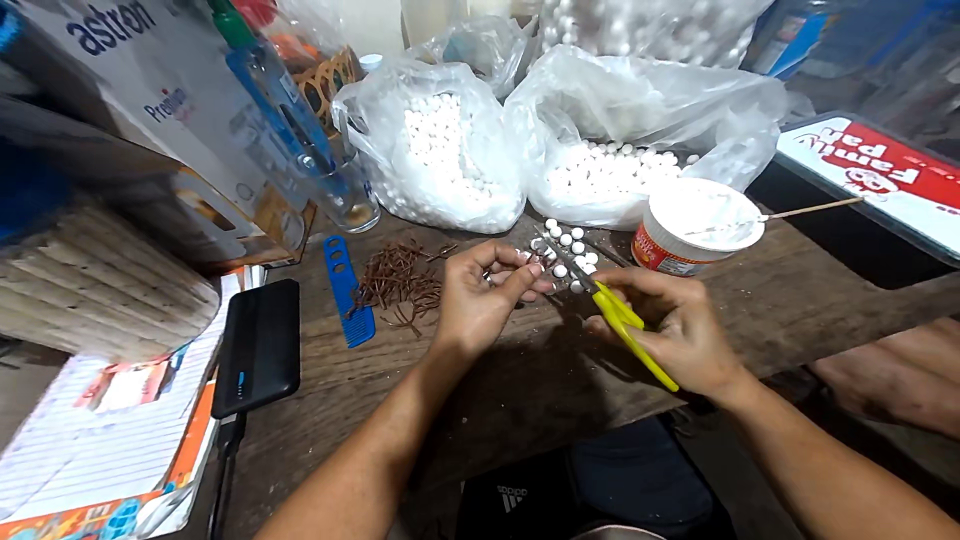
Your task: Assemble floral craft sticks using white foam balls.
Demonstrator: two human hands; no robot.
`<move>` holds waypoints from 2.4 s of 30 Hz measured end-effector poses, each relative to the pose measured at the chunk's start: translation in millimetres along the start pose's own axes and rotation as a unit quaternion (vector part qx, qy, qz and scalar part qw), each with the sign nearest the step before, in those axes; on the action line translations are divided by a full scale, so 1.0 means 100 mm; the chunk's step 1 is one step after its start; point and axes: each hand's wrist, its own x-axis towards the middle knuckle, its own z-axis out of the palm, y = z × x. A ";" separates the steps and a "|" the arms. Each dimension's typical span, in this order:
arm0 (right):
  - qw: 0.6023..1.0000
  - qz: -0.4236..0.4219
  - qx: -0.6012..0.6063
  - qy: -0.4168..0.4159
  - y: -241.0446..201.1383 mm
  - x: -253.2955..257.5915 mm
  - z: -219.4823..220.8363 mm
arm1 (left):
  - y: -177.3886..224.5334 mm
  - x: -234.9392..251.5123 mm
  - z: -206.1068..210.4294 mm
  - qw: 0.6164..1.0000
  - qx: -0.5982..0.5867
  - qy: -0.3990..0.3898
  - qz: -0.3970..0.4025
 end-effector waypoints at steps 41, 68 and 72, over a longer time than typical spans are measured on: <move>0.914 0.073 0.177 0.359 -0.05 -0.06 -1.36 | 0.00 0.38 0.68 0.985 0.112 -0.034 0.128; 0.922 0.078 0.216 0.310 -0.12 -0.02 -1.09 | 0.02 0.33 0.65 0.983 0.125 -0.023 0.134; 0.922 0.082 0.208 0.317 -0.11 -0.01 -1.08 | 0.02 0.33 0.64 0.984 0.112 -0.025 0.137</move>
